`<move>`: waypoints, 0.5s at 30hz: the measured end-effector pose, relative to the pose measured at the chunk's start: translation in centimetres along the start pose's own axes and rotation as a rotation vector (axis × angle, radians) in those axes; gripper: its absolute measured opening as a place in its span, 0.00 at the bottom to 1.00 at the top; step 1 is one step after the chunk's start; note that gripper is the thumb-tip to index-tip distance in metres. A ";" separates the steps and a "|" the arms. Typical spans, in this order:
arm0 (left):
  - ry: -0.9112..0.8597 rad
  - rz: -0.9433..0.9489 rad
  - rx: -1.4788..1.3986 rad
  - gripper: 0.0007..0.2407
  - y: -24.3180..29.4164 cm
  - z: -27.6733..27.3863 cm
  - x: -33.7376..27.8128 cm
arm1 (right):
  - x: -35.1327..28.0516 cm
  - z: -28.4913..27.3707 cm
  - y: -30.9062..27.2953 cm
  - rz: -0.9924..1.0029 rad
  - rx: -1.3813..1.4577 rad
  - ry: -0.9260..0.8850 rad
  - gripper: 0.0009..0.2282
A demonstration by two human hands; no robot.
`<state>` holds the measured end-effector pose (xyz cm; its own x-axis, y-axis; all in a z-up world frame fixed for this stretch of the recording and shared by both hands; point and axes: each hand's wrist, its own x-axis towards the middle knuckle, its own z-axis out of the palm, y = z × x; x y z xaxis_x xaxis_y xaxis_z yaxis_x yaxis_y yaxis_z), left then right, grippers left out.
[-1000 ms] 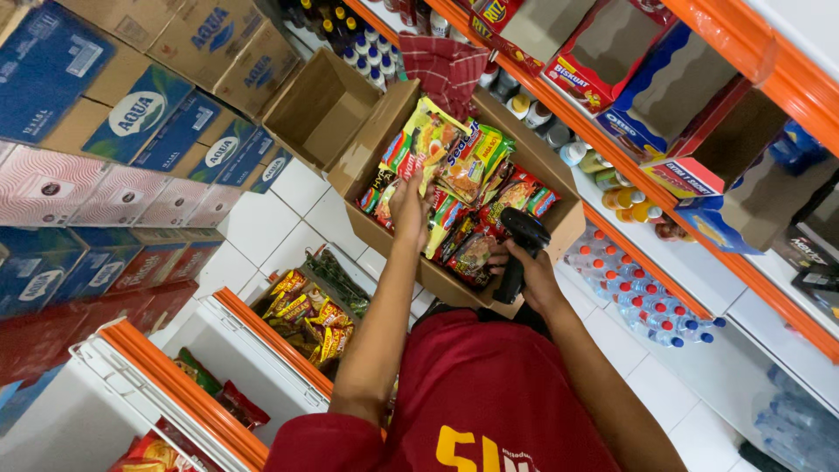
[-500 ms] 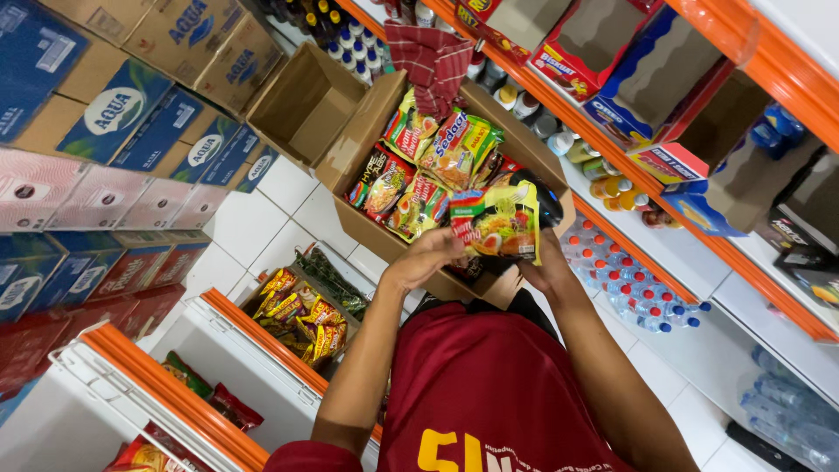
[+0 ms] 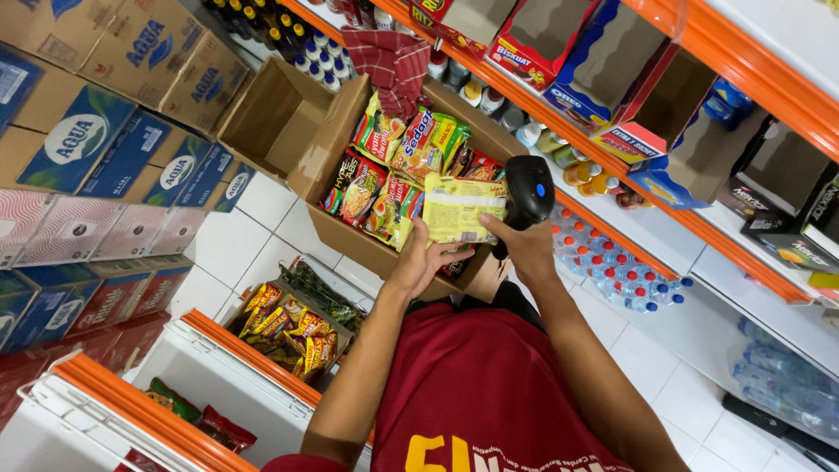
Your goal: The person takes instant noodle packets from a box, scans their barcodes with a handheld barcode scanner, and places them onto store shelves.
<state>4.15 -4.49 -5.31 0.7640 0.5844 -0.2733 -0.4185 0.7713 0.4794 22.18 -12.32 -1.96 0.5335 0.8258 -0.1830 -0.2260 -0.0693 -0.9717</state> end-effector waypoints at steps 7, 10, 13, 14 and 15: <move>0.033 0.167 0.059 0.19 0.4 0.5 -0.6 | -0.4 -1.7 -0.6 0.005 0.140 0.017 0.16; 0.065 0.129 0.066 0.19 0.9 0.6 -0.6 | -0.6 -2.6 -0.5 0.032 0.088 0.014 0.15; -0.012 0.112 0.020 0.19 1.7 0.3 -0.8 | -0.6 -2.7 -1.1 0.026 0.115 0.016 0.15; -0.010 0.115 0.021 0.19 1.7 0.3 -0.9 | -0.5 -2.6 -1.5 0.016 0.157 0.004 0.15; -0.020 0.124 0.019 0.19 1.8 0.4 -1.1 | -0.6 -2.3 -1.8 0.017 0.158 0.001 0.15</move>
<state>2.78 -3.83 -3.82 0.7169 0.6695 -0.1945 -0.5010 0.6887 0.5241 24.13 -14.00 -0.46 0.5291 0.8249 -0.1990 -0.3600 0.0058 -0.9329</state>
